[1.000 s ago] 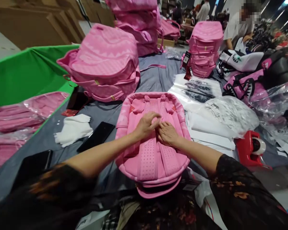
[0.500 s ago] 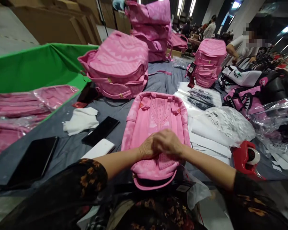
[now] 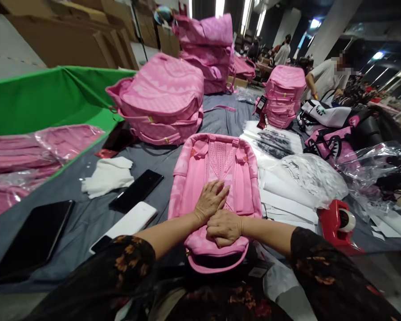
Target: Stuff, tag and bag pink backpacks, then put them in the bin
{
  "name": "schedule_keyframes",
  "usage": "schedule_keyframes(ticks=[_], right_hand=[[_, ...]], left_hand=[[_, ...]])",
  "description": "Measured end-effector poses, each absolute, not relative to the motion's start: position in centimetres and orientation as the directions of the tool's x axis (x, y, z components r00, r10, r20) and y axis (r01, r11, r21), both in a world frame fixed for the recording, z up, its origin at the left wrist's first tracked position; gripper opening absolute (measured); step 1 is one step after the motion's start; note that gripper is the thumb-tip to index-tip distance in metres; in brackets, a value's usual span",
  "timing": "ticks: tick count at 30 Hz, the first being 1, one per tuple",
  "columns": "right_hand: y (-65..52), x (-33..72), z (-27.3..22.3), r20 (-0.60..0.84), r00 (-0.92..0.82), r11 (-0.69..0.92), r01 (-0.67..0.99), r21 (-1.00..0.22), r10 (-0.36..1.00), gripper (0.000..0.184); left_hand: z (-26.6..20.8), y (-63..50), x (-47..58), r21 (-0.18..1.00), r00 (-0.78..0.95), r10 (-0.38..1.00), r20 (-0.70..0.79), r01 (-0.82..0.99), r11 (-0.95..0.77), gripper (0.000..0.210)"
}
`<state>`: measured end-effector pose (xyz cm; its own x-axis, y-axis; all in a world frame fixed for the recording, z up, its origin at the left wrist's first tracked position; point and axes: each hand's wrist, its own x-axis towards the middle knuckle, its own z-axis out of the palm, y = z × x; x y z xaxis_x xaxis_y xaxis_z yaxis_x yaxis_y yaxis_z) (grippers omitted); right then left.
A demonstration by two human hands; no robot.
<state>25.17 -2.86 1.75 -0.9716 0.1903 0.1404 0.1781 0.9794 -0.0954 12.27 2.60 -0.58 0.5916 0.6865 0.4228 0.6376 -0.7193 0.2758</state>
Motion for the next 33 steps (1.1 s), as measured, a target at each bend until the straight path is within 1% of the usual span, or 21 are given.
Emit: schedule_keyframes(ticks=[2,4,6,7,8,9,10,11,12,13,14,15,16,18,20,21,23,27,29,31,33], right_hand=[[-4.4,25.1,1.5,0.146,-0.968,0.979,0.204,-0.013,0.204,0.019],[-6.0,25.1,1.2,0.201,-0.968,0.985,0.166,0.056,0.151,0.025],[-6.8,25.7,1.2,0.294,-0.952,0.987,0.118,0.111,0.081,0.024],[-6.6,26.2,1.6,0.338,-0.937,0.981,0.141,0.132,0.090,0.019],[-6.0,26.8,2.2,0.384,-0.910,0.965,0.223,0.140,0.155,0.015],[-4.9,27.5,3.1,0.429,-0.858,0.922,0.367,0.123,0.284,0.014],[-3.6,28.1,4.0,0.455,-0.763,0.833,0.547,0.076,0.459,0.019],[-2.1,28.8,4.9,0.444,-0.621,0.691,0.723,0.007,0.646,0.026],[-0.5,29.4,5.7,0.391,-0.460,0.521,0.851,-0.060,0.797,0.032],[0.9,29.8,6.3,0.316,-0.316,0.364,0.925,-0.106,0.895,0.037],[2.1,30.1,6.7,0.235,-0.212,0.246,0.961,-0.124,0.949,0.041],[3.0,30.3,6.8,0.165,-0.156,0.177,0.976,-0.123,0.974,0.042],[3.7,30.4,6.8,0.121,-0.134,0.148,0.982,-0.117,0.984,0.042],[4.8,30.7,6.6,0.082,-0.142,0.151,0.982,-0.117,0.986,0.035],[6.1,31.5,6.9,0.052,-0.141,0.147,0.979,-0.139,0.989,0.023],[6.9,32.3,7.2,0.048,-0.132,0.138,0.978,-0.155,0.990,0.018],[8.9,34.4,8.4,0.075,-0.076,0.089,0.977,-0.192,0.994,0.017],[13.7,39.5,9.5,0.163,0.149,-0.099,0.955,-0.280,0.975,0.028],[15.8,41.4,8.6,0.154,0.247,-0.186,0.927,-0.326,0.957,0.023],[17.4,42.6,6.9,0.122,0.323,-0.261,0.894,-0.364,0.938,0.016],[18.5,43.4,4.8,0.087,0.388,-0.326,0.860,-0.393,0.918,0.013]], left_hand=[[-0.7,1.4,12.5,0.268,0.572,0.730,0.374,0.687,-0.675,0.047],[-1.3,-0.5,12.6,0.259,0.555,0.766,0.324,0.727,-0.636,0.054],[-2.3,-2.6,12.3,0.255,0.567,0.774,0.282,0.733,-0.630,0.062],[-2.6,-3.6,12.0,0.259,0.592,0.762,0.264,0.717,-0.647,0.067],[-2.7,-4.3,11.7,0.267,0.627,0.739,0.247,0.689,-0.674,0.071],[-2.4,-4.7,11.2,0.278,0.667,0.708,0.230,0.653,-0.705,0.076],[-1.7,-4.8,10.8,0.291,0.704,0.678,0.212,0.616,-0.732,0.079],[-0.8,-4.4,10.4,0.308,0.731,0.655,0.190,0.589,-0.747,0.081],[0.4,-3.7,10.1,0.333,0.743,0.650,0.159,0.580,-0.744,0.079],[1.6,-2.6,10.0,0.367,0.744,0.658,0.117,0.583,-0.724,0.075],[2.9,-1.4,10.1,0.400,0.737,0.672,0.075,0.595,-0.697,0.071],[4.0,0.1,10.3,0.419,0.721,0.691,0.050,0.613,-0.670,0.065],[4.9,1.5,10.7,0.414,0.698,0.714,0.055,0.634,-0.653,0.059],[5.6,4.1,11.7,0.328,0.640,0.755,0.142,0.689,-0.646,0.053],[4.8,6.0,12.8,0.210,0.604,0.761,0.236,0.733,-0.647,0.056],[4.0,6.6,13.3,0.181,0.603,0.758,0.249,0.740,-0.648,0.060],[2.2,7.2,13.8,0.181,0.619,0.752,0.227,0.732,-0.657,0.067],[0.0,7.2,13.7,0.218,0.637,0.741,0.214,0.708,-0.672,0.070],[0.0,7.2,13.5,0.227,0.636,0.743,0.209,0.707,-0.669,0.072],[0.2,7.3,13.3,0.236,0.635,0.748,0.194,0.710,-0.664,0.073],[0.3,7.5,13.3,0.244,0.640,0.748,0.178,0.707,-0.664,0.074]])
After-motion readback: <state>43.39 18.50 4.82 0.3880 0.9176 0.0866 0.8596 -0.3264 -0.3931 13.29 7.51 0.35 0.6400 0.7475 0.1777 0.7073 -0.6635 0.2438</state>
